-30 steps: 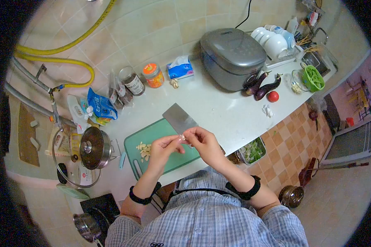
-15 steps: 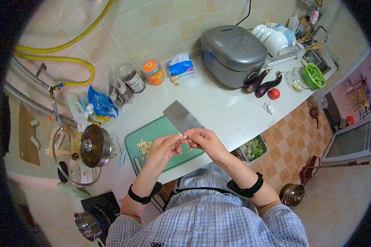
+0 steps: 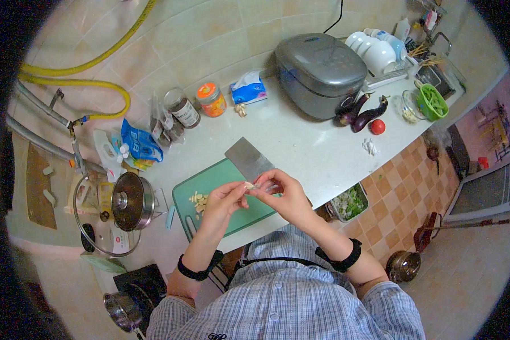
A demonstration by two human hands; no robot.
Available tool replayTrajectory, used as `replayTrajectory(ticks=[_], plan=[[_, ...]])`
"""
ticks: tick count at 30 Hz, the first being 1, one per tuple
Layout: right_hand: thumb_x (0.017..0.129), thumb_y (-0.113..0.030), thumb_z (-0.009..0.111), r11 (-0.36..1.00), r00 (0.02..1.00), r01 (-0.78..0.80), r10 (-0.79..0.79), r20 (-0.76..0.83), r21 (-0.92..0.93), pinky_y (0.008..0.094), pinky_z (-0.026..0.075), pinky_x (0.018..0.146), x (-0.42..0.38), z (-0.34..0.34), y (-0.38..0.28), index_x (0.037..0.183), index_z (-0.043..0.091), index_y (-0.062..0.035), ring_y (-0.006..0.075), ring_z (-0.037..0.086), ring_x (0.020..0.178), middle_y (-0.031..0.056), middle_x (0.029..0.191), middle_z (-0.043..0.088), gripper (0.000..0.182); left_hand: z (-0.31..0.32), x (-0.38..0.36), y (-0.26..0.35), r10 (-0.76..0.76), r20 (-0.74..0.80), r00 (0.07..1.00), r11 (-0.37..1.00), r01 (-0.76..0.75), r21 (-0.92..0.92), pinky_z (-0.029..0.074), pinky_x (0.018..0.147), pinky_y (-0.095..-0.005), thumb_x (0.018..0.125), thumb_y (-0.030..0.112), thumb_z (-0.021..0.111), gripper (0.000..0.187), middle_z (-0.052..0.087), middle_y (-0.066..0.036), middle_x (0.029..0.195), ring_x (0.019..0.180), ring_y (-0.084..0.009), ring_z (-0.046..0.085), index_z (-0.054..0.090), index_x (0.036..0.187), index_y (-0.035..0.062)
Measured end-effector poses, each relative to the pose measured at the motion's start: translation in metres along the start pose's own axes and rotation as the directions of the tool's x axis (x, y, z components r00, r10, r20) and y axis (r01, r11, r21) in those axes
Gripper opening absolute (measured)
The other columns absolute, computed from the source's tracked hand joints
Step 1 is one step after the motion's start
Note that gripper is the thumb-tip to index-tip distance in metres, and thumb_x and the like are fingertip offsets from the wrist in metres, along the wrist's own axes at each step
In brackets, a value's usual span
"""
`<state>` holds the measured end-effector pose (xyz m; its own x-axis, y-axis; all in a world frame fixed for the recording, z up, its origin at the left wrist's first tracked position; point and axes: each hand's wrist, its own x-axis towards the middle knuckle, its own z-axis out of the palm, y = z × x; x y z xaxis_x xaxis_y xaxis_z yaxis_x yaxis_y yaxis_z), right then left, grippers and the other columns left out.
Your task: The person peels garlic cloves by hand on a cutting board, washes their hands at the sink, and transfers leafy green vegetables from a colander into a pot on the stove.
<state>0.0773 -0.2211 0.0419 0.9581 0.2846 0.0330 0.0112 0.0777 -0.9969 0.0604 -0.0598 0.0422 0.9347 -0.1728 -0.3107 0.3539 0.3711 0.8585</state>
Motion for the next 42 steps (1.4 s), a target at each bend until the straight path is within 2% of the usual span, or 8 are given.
replayTrajectory(ticks=[9,14,21,26,31,36,38,42], plan=[[0.075,-0.005,0.059,0.998,0.998,0.004,-0.007,-0.058,-0.058,0.0219,0.045,0.069,-0.002,0.0,-0.004,0.083,0.055,0.0007,0.0093,0.055,0.074,0.0047,0.08,0.059,0.011,0.01,-0.002,0.006,0.124,-0.037,0.992,0.975,-0.114,0.19,0.043,0.06,-0.0196,0.079,0.012,0.057,0.018,0.059,-0.004,0.083,0.063,-0.0072,0.051,0.057,0.092,-0.0006],[0.075,-0.005,0.058,0.998,0.995,-0.033,0.028,-0.093,-0.047,0.0216,0.045,0.069,-0.004,0.0,-0.004,0.085,0.055,0.0014,0.0095,0.055,0.075,0.0049,0.08,0.059,0.012,0.015,-0.004,0.0,0.33,0.043,0.943,0.867,-0.32,0.382,0.044,0.061,-0.0199,0.077,0.006,0.058,0.016,0.06,-0.006,0.085,0.068,-0.0091,0.055,0.056,0.09,-0.0026],[0.074,-0.003,0.058,0.995,0.998,0.032,-0.036,-0.042,-0.09,0.0218,0.045,0.068,-0.006,-0.003,-0.008,0.093,0.045,-0.0007,0.0092,0.055,0.073,0.0046,0.079,0.057,0.024,0.008,-0.001,-0.01,0.317,0.036,0.948,0.9,-0.313,0.303,0.044,0.061,-0.0201,0.078,0.005,0.057,0.014,0.06,-0.007,0.084,0.068,-0.0096,0.055,0.057,0.088,-0.0036],[0.073,-0.002,0.058,0.995,0.999,0.031,-0.03,0.013,-0.091,0.022,0.044,0.068,-0.005,-0.009,-0.002,0.092,0.042,-0.0019,0.0089,0.054,0.072,0.0036,0.079,0.057,0.025,0.004,-0.002,-0.004,0.164,0.067,0.984,0.942,-0.176,0.286,0.044,0.061,-0.0203,0.079,0.006,0.056,0.015,0.06,-0.007,0.083,0.066,-0.0098,0.055,0.056,0.09,-0.0043],[0.072,0.001,0.058,0.957,0.972,-0.186,0.145,0.186,0.223,0.0227,0.046,0.07,-0.005,-0.016,-0.004,0.093,0.041,-0.0022,0.011,0.056,0.077,0.0043,0.08,0.057,0.027,-0.009,-0.002,0.001,-0.046,0.167,0.985,0.98,0.012,0.199,0.044,0.061,-0.0208,0.079,0.007,0.056,0.016,0.059,-0.006,0.079,0.065,-0.0101,0.053,0.056,0.091,-0.0033],[0.072,0.001,0.059,0.916,0.944,-0.291,0.227,0.241,0.278,0.0228,0.046,0.072,-0.005,-0.018,-0.001,0.092,0.042,-0.0011,0.0125,0.057,0.079,0.0053,0.08,0.058,0.026,-0.007,-0.004,0.001,-0.151,0.18,0.972,0.978,0.12,0.172,0.043,0.059,-0.0214,0.078,0.008,0.057,0.016,0.058,-0.006,0.078,0.064,-0.0111,0.053,0.056,0.09,-0.0025],[0.073,0.001,0.059,0.906,0.94,-0.308,0.242,0.241,0.291,0.0228,0.046,0.072,-0.006,-0.017,0.0,0.092,0.043,-0.0008,0.0126,0.057,0.079,0.0054,0.08,0.058,0.025,-0.003,-0.003,-0.007,0.166,0.018,0.986,0.958,-0.165,0.234,0.043,0.059,-0.0211,0.078,0.006,0.057,0.014,0.057,-0.006,0.079,0.063,-0.0105,0.052,0.056,0.088,-0.003],[0.073,0.002,0.058,0.935,0.975,-0.217,0.192,0.111,0.28,0.0228,0.045,0.072,-0.005,-0.015,-0.001,0.091,0.045,-0.0013,0.012,0.057,0.078,0.0048,0.081,0.058,0.022,-0.003,-0.007,-0.001,0.159,0.025,0.987,0.952,-0.16,0.259,0.044,0.06,-0.0208,0.077,0.004,0.056,0.015,0.058,-0.006,0.079,0.064,-0.0092,0.052,0.055,0.089,-0.0042]])
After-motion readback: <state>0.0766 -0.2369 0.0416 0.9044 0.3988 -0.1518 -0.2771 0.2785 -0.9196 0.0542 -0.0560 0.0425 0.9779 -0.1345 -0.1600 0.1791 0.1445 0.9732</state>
